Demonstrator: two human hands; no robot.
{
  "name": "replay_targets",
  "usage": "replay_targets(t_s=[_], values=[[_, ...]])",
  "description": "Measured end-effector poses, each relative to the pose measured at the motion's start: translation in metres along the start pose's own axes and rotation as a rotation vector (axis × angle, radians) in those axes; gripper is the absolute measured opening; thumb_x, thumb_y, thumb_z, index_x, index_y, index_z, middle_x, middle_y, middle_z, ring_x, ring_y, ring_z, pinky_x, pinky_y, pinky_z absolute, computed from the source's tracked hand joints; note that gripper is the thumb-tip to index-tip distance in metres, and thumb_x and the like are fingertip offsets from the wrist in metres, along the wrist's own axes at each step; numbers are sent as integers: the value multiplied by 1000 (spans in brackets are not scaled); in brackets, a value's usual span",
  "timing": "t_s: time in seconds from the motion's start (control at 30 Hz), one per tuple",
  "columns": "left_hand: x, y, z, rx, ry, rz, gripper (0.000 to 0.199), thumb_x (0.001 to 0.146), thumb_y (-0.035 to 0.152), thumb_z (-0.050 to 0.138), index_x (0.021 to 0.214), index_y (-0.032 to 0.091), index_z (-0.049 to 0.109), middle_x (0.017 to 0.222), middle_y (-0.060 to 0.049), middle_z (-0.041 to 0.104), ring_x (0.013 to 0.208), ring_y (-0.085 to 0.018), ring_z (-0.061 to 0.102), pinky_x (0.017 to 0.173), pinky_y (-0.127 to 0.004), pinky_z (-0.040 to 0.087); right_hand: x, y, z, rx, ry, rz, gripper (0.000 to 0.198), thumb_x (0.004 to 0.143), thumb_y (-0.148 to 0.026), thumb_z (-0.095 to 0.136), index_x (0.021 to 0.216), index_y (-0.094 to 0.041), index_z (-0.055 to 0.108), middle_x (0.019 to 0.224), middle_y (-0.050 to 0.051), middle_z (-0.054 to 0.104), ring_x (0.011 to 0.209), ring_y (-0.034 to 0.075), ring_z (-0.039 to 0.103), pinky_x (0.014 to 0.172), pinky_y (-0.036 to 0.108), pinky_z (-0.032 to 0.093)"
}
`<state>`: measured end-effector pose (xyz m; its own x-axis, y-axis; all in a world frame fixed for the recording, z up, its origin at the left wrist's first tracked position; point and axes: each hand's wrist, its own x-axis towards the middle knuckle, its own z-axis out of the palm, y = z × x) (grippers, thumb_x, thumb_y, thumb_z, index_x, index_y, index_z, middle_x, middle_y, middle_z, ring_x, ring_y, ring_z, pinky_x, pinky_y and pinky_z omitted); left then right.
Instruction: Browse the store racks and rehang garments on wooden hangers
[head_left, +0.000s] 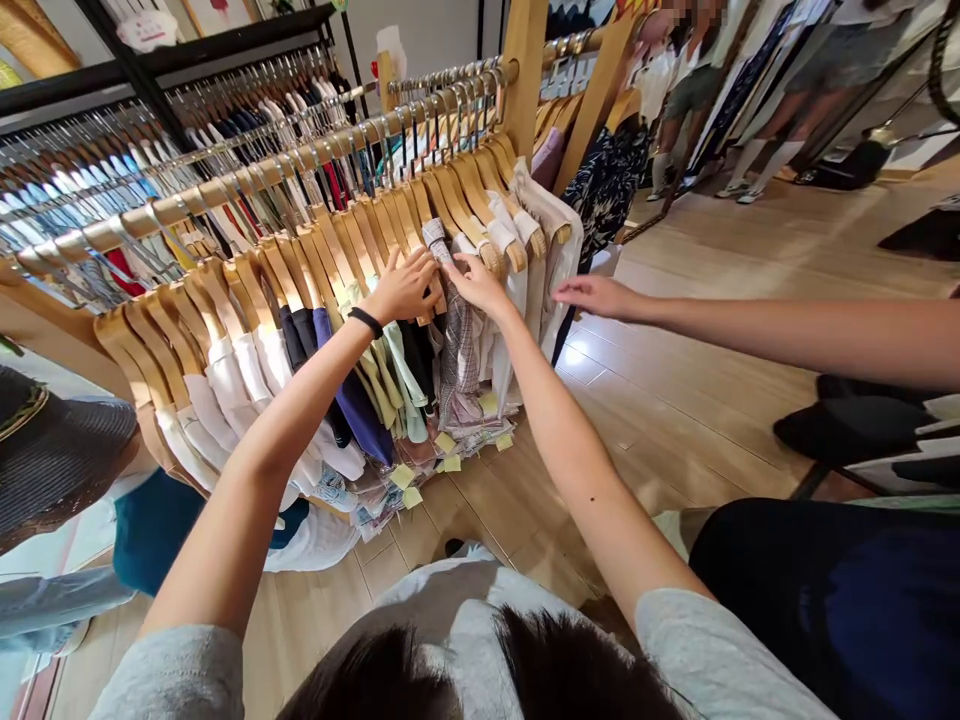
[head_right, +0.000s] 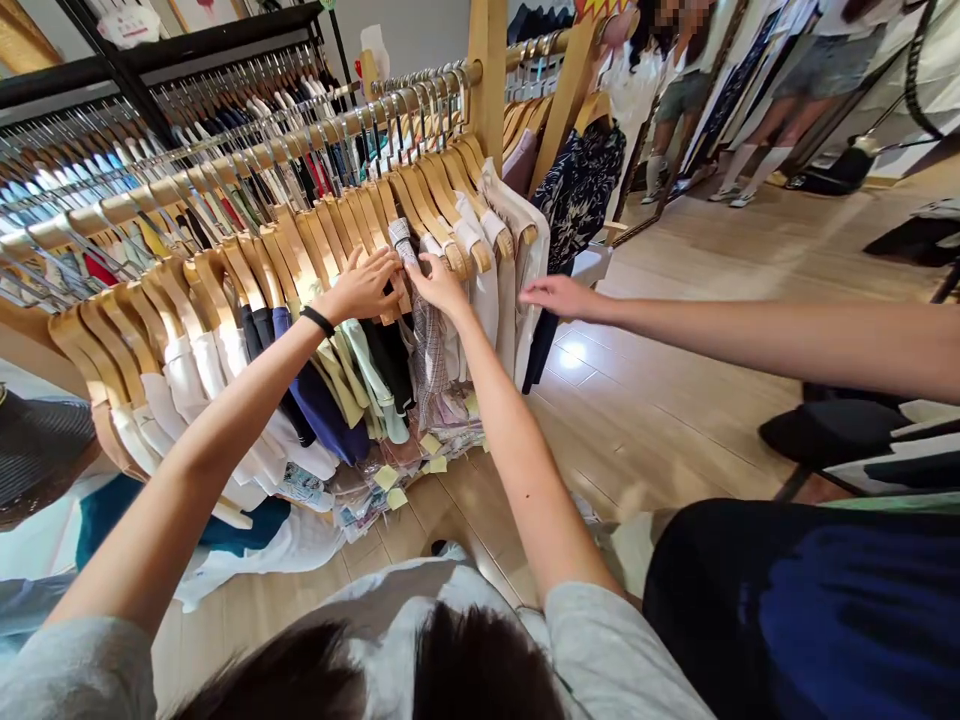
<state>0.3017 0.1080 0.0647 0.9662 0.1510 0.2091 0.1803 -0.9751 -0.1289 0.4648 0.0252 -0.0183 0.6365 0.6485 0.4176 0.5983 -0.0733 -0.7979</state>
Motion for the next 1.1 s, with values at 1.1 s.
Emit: replay_targets(t_s=[1.1], values=[[15, 2, 30, 89, 55, 21, 65, 94, 54, 58, 146, 16, 59, 163, -18, 39, 155, -39, 27, 128, -65, 5, 81, 18, -8, -176, 181, -192, 49, 99, -57, 53, 94, -11, 68, 100, 27, 71, 113, 40, 66, 97, 57, 47]])
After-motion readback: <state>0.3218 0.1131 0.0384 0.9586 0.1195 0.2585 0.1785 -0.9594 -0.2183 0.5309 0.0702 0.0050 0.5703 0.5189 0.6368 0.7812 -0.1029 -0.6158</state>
